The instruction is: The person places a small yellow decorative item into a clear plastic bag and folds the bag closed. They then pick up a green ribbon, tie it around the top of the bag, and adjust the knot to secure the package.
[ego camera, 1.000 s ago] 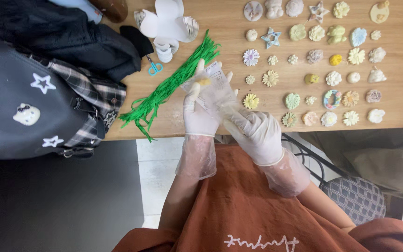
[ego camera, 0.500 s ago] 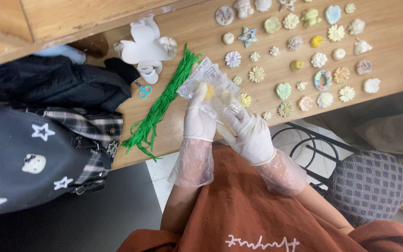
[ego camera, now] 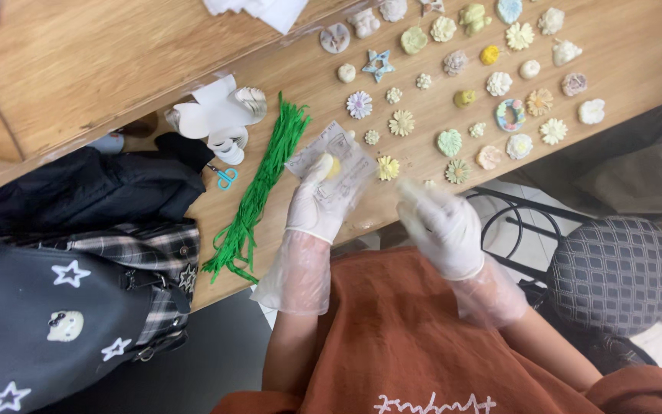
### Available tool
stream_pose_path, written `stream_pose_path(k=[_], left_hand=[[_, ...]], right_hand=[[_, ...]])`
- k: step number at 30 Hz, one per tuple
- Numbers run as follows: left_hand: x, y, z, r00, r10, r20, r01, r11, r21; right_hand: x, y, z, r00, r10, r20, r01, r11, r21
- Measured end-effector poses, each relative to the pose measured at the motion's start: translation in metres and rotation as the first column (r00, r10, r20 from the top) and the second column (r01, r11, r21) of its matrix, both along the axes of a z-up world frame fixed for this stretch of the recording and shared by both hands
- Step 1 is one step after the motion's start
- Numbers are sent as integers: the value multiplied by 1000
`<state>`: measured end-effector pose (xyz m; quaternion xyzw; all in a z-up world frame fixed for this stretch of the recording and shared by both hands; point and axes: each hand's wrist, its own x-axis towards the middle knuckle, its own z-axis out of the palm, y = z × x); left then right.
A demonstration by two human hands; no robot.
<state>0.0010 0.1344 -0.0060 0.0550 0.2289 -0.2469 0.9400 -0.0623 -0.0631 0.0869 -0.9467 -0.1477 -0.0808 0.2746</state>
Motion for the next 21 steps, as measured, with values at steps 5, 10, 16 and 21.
stream_pose_path(k=[5,10,16,21], left_hand=[[-9,-10,14,984,-168,-68,158,979,-127],[-22,-18,13,916,-378,-132,376,926,-40],[-16,-15,2,954,-177,243,146,979,140],[-9,6,28,750,-331,573,-9,861,508]], right_hand=[[24,-20,-1,988,95,124,-90,995,-52],[28,-30,2,974,210,90,-187,959,-214],[34,-36,-7,920,39,-390,169,858,485],[54,-42,-13,673,98,-733,556,587,589]])
